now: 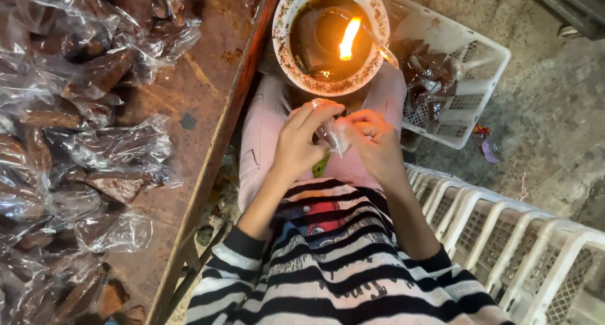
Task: Sealing small plastic bags by passing the folded edges over a candle flame
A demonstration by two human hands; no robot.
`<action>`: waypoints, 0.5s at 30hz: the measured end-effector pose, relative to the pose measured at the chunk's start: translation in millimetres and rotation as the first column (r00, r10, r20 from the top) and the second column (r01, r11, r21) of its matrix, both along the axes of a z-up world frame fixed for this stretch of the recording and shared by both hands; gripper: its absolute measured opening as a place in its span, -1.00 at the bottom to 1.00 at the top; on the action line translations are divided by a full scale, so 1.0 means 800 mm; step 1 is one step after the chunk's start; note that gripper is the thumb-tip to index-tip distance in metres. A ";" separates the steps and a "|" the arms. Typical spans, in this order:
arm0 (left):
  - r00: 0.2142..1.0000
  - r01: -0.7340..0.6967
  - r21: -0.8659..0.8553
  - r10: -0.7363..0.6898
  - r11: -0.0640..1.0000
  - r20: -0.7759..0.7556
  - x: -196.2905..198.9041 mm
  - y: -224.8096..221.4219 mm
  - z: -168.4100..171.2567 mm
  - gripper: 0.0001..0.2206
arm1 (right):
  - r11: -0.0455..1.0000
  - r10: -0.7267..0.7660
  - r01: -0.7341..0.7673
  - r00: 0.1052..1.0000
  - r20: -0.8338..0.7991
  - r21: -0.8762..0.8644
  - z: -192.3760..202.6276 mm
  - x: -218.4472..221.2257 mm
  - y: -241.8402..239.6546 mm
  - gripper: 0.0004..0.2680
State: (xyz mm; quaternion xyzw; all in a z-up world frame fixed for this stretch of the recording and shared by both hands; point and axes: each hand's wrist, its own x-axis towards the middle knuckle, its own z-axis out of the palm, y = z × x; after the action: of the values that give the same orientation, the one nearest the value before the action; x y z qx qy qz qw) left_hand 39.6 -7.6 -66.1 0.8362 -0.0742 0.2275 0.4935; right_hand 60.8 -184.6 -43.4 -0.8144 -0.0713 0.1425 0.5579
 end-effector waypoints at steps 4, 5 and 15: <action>1.000 -0.019 0.223 0.023 0.975 -0.014 0.000 0.017 0.017 -0.22 | 0.996 -0.046 0.054 0.992 0.119 -0.064 0.042 -0.003 0.022 -0.90; 0.999 0.048 0.213 -0.042 0.976 -0.029 -0.003 0.015 0.033 -0.28 | 0.997 0.014 -0.006 0.995 0.099 -0.083 0.059 -0.007 0.031 -0.72; 0.719 -0.245 0.852 0.677 0.462 -0.160 -0.085 0.195 0.090 -0.44 | 0.793 -0.067 0.418 0.783 0.618 -0.443 0.038 0.041 -0.092 -0.39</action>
State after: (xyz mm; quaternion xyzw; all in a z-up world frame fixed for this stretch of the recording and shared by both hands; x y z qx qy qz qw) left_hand -28.5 148.6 6.3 0.9764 0.1981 0.0858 -0.0062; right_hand 93.4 -258.4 -13.0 -0.9467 -0.0799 -0.1713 0.2610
